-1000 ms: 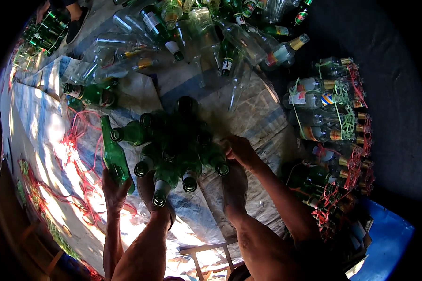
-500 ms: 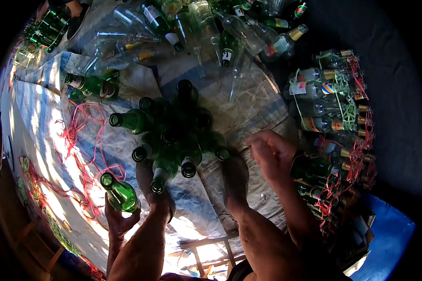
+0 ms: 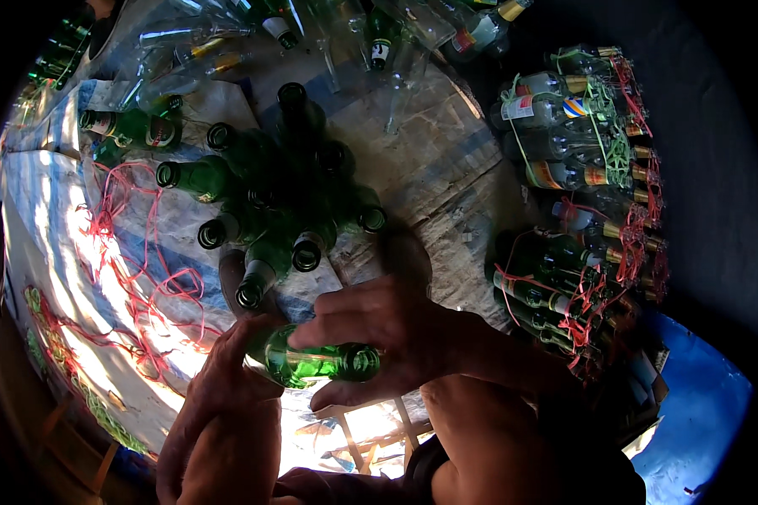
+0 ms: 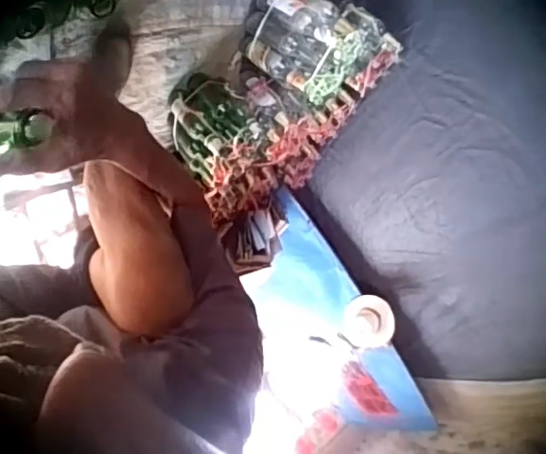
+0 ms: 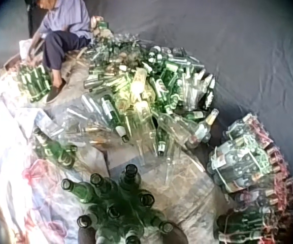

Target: The person gathers green glass bottles into a cluster on a tarp and then ties a length of pink plastic twine into a series of knots to create a carrier.

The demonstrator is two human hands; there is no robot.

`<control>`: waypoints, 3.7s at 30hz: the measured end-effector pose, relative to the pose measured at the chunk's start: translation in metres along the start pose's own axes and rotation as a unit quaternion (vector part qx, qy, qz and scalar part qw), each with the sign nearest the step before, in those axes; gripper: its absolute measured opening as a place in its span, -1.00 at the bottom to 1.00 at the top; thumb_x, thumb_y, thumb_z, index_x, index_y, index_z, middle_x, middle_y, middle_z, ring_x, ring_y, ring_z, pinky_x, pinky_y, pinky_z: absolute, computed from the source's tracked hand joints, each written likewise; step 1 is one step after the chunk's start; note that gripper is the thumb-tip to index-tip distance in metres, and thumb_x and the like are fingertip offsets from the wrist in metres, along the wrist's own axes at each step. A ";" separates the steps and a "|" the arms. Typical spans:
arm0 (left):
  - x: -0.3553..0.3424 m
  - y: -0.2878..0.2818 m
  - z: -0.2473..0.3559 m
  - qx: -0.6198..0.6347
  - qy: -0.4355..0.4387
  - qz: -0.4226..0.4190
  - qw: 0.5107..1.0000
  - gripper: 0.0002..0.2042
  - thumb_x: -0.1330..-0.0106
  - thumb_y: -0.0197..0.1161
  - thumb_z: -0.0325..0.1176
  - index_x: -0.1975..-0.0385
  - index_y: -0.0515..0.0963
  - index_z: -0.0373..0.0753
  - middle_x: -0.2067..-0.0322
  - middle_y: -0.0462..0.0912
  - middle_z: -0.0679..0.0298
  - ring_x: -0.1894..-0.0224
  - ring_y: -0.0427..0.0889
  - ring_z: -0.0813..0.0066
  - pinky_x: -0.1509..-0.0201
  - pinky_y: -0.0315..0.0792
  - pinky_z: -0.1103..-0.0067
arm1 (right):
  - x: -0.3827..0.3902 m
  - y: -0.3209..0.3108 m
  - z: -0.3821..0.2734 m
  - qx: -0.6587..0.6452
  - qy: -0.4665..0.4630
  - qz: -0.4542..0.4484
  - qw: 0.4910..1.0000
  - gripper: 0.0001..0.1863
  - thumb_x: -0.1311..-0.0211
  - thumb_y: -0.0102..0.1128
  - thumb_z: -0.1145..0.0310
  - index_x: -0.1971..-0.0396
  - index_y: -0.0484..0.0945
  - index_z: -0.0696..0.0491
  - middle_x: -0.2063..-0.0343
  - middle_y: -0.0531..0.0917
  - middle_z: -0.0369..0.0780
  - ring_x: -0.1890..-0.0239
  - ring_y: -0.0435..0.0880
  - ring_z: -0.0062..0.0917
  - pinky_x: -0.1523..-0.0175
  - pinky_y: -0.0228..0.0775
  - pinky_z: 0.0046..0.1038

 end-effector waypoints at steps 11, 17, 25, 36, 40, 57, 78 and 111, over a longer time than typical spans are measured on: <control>0.003 0.029 -0.057 0.157 -0.162 -0.029 0.974 -0.39 -0.13 0.47 -0.41 -0.22 0.42 -0.35 -0.08 0.63 0.10 -0.19 0.56 0.22 -0.29 0.42 0.40 | 0.028 -0.090 -0.057 0.254 0.073 0.119 0.957 -0.68 0.12 0.54 0.26 0.41 0.66 0.14 0.61 0.63 -0.23 0.67 0.61 -0.46 0.58 0.38 -0.47; 0.031 0.043 -0.126 0.207 -0.181 -0.004 0.962 -0.42 -0.19 0.48 -0.33 -0.17 0.44 -0.41 0.02 0.65 0.06 -0.09 0.61 0.34 -0.23 0.45 0.42 | 0.074 -0.139 -0.004 0.320 0.228 0.307 0.866 -0.79 -0.08 0.48 0.34 0.39 0.67 0.15 0.59 0.66 -0.24 0.60 0.62 -0.65 0.51 0.40 -0.56; 0.023 0.050 -0.137 0.256 -0.185 0.008 0.949 -0.52 -0.31 0.40 -0.39 -0.18 0.43 -0.37 0.12 0.61 0.21 0.00 0.59 0.47 -0.15 0.47 0.50 | 0.108 -0.176 0.075 0.422 0.221 0.381 0.792 -0.73 -0.13 0.49 0.29 0.27 0.71 0.16 0.55 0.68 -0.22 0.49 0.63 -0.65 0.35 0.47 -0.53; 0.024 0.053 -0.154 0.226 -0.212 0.052 0.949 -0.56 -0.32 0.40 -0.33 -0.11 0.48 -0.43 0.18 0.68 0.14 0.08 0.66 0.46 -0.06 0.54 0.52 | 0.143 -0.215 0.112 0.376 0.329 0.408 0.764 -0.46 -0.18 0.43 -0.01 0.10 0.69 0.19 0.32 0.74 -0.21 0.35 0.66 -0.50 0.15 0.48 -0.41; 0.021 0.054 -0.157 0.225 -0.207 0.045 0.951 -0.56 -0.36 0.33 -0.36 -0.17 0.45 -0.43 0.15 0.67 0.14 0.03 0.63 0.46 -0.12 0.49 0.50 | 0.142 -0.222 0.107 0.422 0.341 0.423 0.726 -0.36 -0.12 0.40 -0.19 0.14 0.70 0.16 0.46 0.68 -0.21 0.48 0.60 -0.48 0.32 0.43 -0.39; 0.047 0.011 -0.172 0.262 -0.161 0.259 0.916 -0.75 -0.41 0.27 -0.36 0.07 0.58 -0.43 0.34 0.71 0.20 0.28 0.68 0.52 0.19 0.58 0.56 | 0.172 -0.240 0.170 0.406 0.516 0.335 0.676 -0.23 -0.13 0.30 -0.32 0.00 0.66 0.13 0.35 0.67 -0.15 0.31 0.64 -0.43 0.08 0.47 -0.38; 0.140 -0.052 -0.220 -0.223 -0.283 0.407 0.839 -0.61 -0.14 0.49 -0.36 0.05 0.56 -0.29 0.18 0.68 0.09 0.34 0.69 0.35 0.25 0.56 0.46 | 0.222 -0.162 0.210 0.278 0.402 0.286 0.824 -0.25 -0.34 0.30 -0.03 -0.34 0.33 0.17 -0.15 0.55 -0.11 -0.09 0.56 -0.43 -0.19 0.37 -0.40; 0.100 -0.122 -0.227 -0.298 -0.234 0.428 0.820 -0.67 -0.28 0.32 -0.39 -0.05 0.57 -0.22 0.22 0.66 0.13 0.30 0.67 0.36 0.22 0.56 0.44 | 0.204 -0.066 0.214 0.225 0.429 0.195 0.853 -0.64 -0.36 0.27 0.20 0.02 0.60 0.15 0.40 0.67 -0.24 0.35 0.59 -0.62 0.19 0.42 -0.51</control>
Point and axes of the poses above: each hand's wrist, its own x-axis away from the middle knuckle, its own y-axis out of the palm, z = x × y, the point moved 9 cm from there along -x, towards the middle knuckle
